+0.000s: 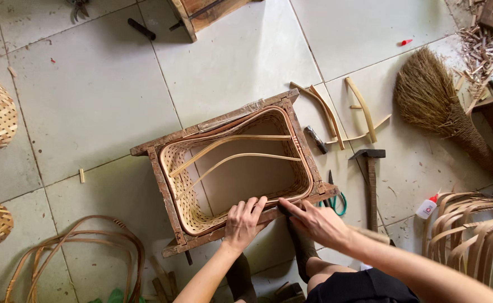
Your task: The person weaves a rectangular basket by hand, inserting and bending thin bamboo strips into the basket's frame. They use a hammer to tap the strips into place and a pair of scissors to trim excess material. The basket is held in a wooden jig on the floor.
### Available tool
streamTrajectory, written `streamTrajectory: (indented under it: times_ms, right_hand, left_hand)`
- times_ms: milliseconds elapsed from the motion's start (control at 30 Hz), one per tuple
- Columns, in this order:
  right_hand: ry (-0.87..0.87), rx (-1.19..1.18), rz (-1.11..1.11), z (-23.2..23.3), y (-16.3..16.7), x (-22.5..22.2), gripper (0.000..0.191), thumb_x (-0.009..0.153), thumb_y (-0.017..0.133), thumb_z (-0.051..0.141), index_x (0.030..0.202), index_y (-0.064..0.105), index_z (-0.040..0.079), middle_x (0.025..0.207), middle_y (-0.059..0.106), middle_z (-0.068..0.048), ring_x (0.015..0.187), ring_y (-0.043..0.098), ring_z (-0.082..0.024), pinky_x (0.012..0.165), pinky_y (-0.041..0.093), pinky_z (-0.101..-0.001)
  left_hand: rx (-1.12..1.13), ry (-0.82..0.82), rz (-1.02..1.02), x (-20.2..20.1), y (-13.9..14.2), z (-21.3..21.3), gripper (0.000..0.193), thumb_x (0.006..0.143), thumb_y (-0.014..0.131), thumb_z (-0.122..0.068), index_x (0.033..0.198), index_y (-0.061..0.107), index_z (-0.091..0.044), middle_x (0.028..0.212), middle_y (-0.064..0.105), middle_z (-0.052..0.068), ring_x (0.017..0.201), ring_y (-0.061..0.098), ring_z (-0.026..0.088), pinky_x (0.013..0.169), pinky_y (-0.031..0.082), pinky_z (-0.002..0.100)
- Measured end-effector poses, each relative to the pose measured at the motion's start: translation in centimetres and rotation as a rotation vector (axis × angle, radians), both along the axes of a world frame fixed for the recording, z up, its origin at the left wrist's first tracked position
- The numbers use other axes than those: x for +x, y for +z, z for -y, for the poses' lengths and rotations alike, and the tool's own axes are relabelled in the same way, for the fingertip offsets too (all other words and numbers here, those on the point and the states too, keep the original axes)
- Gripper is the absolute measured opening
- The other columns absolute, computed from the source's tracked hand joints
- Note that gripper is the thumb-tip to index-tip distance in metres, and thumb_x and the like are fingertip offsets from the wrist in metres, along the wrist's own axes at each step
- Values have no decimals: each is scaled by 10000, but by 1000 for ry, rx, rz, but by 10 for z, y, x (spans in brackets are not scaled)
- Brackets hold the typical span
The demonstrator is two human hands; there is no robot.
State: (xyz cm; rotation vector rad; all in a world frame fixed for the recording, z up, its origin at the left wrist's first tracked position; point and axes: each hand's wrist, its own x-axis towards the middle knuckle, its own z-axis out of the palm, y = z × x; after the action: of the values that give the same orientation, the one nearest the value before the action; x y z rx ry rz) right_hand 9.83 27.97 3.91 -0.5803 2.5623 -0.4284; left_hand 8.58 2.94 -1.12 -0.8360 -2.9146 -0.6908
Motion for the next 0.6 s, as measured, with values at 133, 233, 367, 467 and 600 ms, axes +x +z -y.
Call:
streamTrajectory:
  times_ms: [133,233,367,467,600]
  right_hand:
    - [-112,-62,-61,8,5,16,660,968,610,318,1559,320,269,890,638,-172,555,666,-302,444,549,-419]
    - [-168,-225,64,5,9,10,668,961,619,313,1569,346,264,923,690,-168,643,691,-352,547,574,-455]
    - [3,-257,134,-6,8,-24,659,985,578,323,1561,309,152,1092,704,-226,760,724,-391,643,595,-496]
    - [139,-221,248,-10,2,-55,561,1026,528,332,1526,364,138,1068,722,-242,827,730,-404,704,598,-510]
    - [216,-104,486,-9,-7,-80,488,1036,505,351,1477,426,156,928,736,-222,815,731,-408,769,581,-539]
  left_hand:
    - [-12,-7,3,0,4,-1,711,734,828,-392,1334,589,-95,1075,660,58,846,641,259,704,536,411]
    - [-34,-4,-6,1,3,-1,723,742,835,-403,1349,587,-97,1065,656,51,852,637,254,707,535,406]
    - [-34,2,-53,1,-2,-2,699,779,853,-420,1347,587,-112,1066,653,47,844,629,241,705,535,402]
    - [-31,1,-47,2,-4,-2,744,712,868,-407,1337,584,-121,1070,649,46,856,629,242,722,539,406]
    - [-44,-7,-10,3,-7,-1,781,666,887,-386,1339,584,-128,1076,645,36,867,629,237,735,542,403]
